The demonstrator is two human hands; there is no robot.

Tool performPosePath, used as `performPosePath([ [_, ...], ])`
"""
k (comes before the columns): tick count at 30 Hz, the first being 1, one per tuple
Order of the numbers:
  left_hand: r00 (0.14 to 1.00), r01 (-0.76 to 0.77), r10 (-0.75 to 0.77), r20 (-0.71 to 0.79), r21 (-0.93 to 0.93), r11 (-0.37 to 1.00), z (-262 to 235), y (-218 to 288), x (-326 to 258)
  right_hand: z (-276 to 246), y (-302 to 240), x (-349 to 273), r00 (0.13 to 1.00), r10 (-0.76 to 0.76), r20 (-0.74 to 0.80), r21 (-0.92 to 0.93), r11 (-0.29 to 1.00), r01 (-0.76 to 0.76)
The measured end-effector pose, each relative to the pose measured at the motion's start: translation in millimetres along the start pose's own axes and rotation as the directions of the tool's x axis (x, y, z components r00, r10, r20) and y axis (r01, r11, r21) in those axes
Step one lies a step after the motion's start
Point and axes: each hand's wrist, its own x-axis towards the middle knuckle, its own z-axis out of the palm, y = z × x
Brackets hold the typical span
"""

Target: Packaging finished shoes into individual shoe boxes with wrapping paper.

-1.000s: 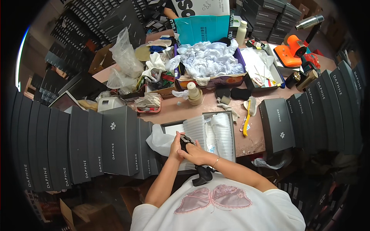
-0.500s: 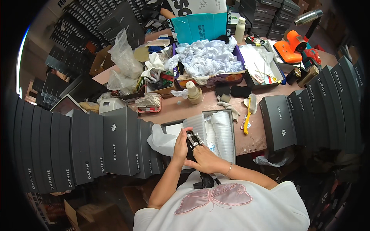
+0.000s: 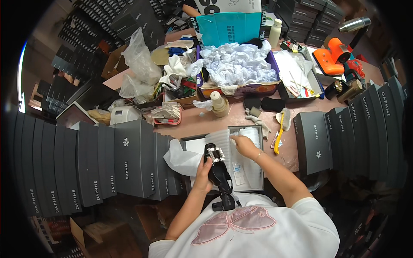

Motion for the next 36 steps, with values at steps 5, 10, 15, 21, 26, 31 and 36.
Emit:
performPosePath([
  [5, 0.968, 0.239, -0.249, -0.018, -0.216, 0.947, 2, -15, -25, -9, -6, 1, 0.996, 0.082, 0.021, -0.268, 0.961, -0.074],
  [10, 0.947, 0.186, -0.246, -0.206, -0.271, 0.945, 2, -14, -25, -106, -117, -58, 0.97, -0.139, -0.201, -0.089, 0.988, 0.124],
  [15, 0.967, 0.071, -0.129, -0.219, -0.254, 0.965, 16, -17, -23, -55, -148, -81, 0.933, -0.34, 0.113, -0.08, 0.933, 0.35],
  [21, 0.968, 0.075, -0.113, -0.226, -0.167, 0.983, 17, -23, -30, -78, -145, -69, 0.929, -0.268, 0.253, -0.007, 0.96, 0.279],
  [26, 0.978, 0.052, -0.093, -0.185, -0.218, 0.975, 8, -26, -28, -97, -149, -52, 0.976, -0.207, 0.074, 0.04, 0.978, 0.205],
  [31, 0.944, 0.017, -0.138, -0.301, -0.371, 0.928, -23, -27, -25, -115, -79, -60, 0.974, 0.115, -0.196, 0.105, 0.99, -0.096],
  [36, 0.949, 0.032, -0.11, -0.294, -0.259, 0.965, -27, -5, -9, -144, 45, -50, 0.796, 0.474, -0.377, 0.282, 0.877, -0.389],
])
